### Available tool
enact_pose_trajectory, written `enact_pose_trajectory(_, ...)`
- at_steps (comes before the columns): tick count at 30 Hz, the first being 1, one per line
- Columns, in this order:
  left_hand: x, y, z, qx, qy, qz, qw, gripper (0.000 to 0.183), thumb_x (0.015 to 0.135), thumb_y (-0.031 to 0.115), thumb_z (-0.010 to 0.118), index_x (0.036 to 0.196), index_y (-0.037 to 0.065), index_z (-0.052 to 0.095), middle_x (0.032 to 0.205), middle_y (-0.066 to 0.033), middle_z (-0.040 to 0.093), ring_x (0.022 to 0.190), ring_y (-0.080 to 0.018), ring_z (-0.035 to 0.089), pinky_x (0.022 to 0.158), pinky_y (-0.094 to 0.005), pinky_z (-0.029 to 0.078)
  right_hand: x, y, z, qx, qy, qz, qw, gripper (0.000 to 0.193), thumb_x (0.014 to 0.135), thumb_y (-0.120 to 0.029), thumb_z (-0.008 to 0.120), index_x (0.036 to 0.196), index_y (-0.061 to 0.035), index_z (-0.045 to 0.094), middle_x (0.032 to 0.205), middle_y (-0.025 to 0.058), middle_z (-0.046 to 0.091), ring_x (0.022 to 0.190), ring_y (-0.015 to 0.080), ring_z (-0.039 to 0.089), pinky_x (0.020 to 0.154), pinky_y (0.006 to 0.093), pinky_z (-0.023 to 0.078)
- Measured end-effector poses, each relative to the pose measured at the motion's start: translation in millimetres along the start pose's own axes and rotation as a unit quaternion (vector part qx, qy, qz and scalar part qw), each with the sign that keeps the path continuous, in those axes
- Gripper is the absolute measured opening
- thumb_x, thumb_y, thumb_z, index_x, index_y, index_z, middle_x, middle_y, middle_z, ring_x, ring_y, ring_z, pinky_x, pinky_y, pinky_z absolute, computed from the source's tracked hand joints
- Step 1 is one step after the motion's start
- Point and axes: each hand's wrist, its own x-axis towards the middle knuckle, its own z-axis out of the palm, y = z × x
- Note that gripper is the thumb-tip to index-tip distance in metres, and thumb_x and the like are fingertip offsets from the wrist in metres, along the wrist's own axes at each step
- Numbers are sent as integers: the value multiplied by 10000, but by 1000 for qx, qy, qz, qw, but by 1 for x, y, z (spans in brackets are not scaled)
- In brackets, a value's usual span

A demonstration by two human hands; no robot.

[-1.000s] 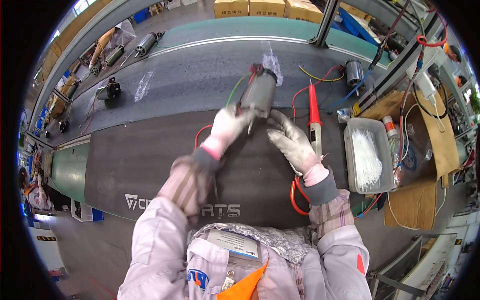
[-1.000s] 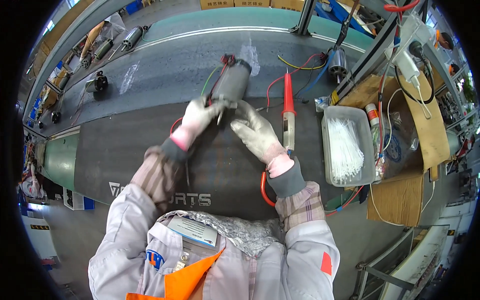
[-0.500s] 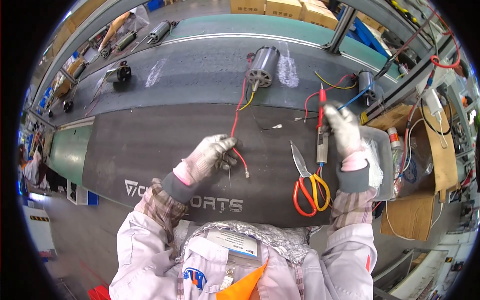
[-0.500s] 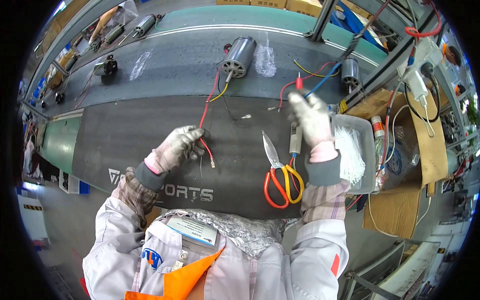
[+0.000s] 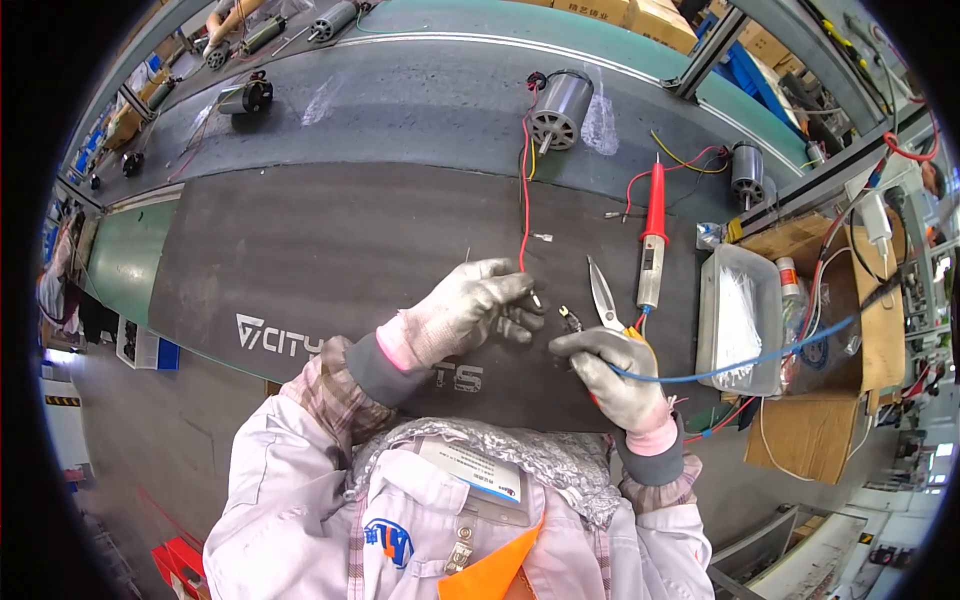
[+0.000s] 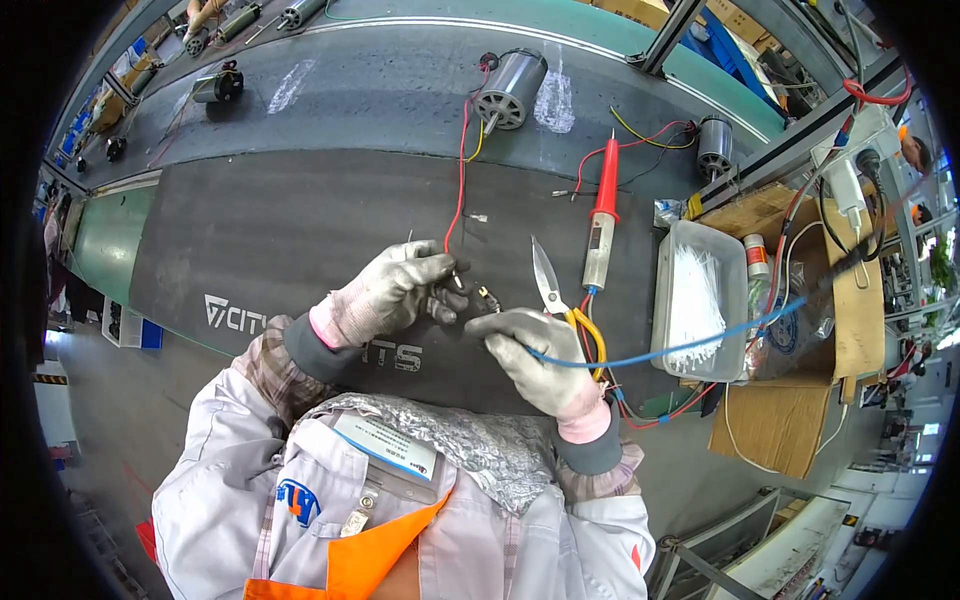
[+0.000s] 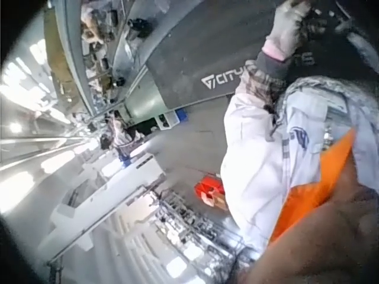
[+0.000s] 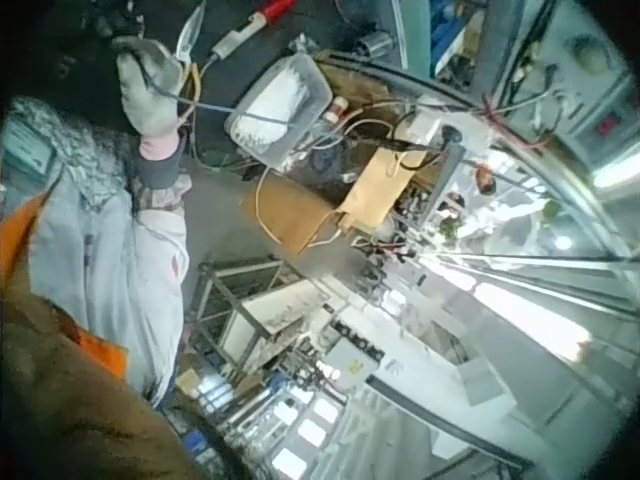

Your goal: The person attaches wires and cable ties to electric motors on a production line, then tests the motors with a probe.

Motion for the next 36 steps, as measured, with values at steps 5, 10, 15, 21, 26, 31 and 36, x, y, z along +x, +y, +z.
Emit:
enact_pose_trajectory(5,4,4,22,24,52,3,998,290,984,220,581,1125,-30,544,913,-107,652,739,-179,681,638,-290,565,-5,2,7,32,10,15,999,191,922,-76,591,1043,35,688,944,123,696,871,188,667,770,301,518)
enact_pose_trajectory(10,6,-1,27,52,90,11,995,277,977,205,590,1086,-47,552,891,-103,654,715,-176,682,639,-288,569,-7,8,10,47,22,12,999,184,920,-64,594,1048,30,687,949,124,700,870,187,665,772,302,517)
enact_pose_trajectory(15,12,-10,31,109,88,5,990,262,974,226,600,1066,-15,555,894,-96,651,720,-154,658,645,-271,540,-3,1,16,-3,55,11,998,180,907,-63,596,1034,22,691,930,128,700,848,208,671,752,312,519)
enact_pose_trajectory(21,18,-26,27,13,43,13,999,274,980,267,595,1079,19,535,916,-89,643,775,-153,634,681,-287,515,-3,7,17,-86,73,-14,994,256,856,-46,614,1095,35,657,909,144,699,810,270,670,749,339,520)
enact_pose_trajectory(26,16,-22,14,15,38,21,999,229,995,238,565,1063,23,526,886,-95,664,752,-179,673,662,-287,549,9,34,-26,-280,224,8,933,697,726,-295,745,1275,72,520,1044,249,635,1012,417,612,872,452,486)
enact_pose_trajectory(31,19,-19,21,37,30,14,999,259,981,231,581,1114,12,543,941,-95,654,777,-171,667,668,-301,550,32,125,-82,-382,237,237,861,595,795,-316,679,1310,-62,523,1026,253,653,942,436,628,849,485,496)
enact_pose_trajectory(36,8,-9,8,34,70,40,996,238,996,226,560,1083,5,542,899,-97,662,748,-165,669,649,-284,546,26,72,-95,-115,246,201,941,501,866,-248,651,1327,-83,548,910,45,651,718,94,580,626,272,479)
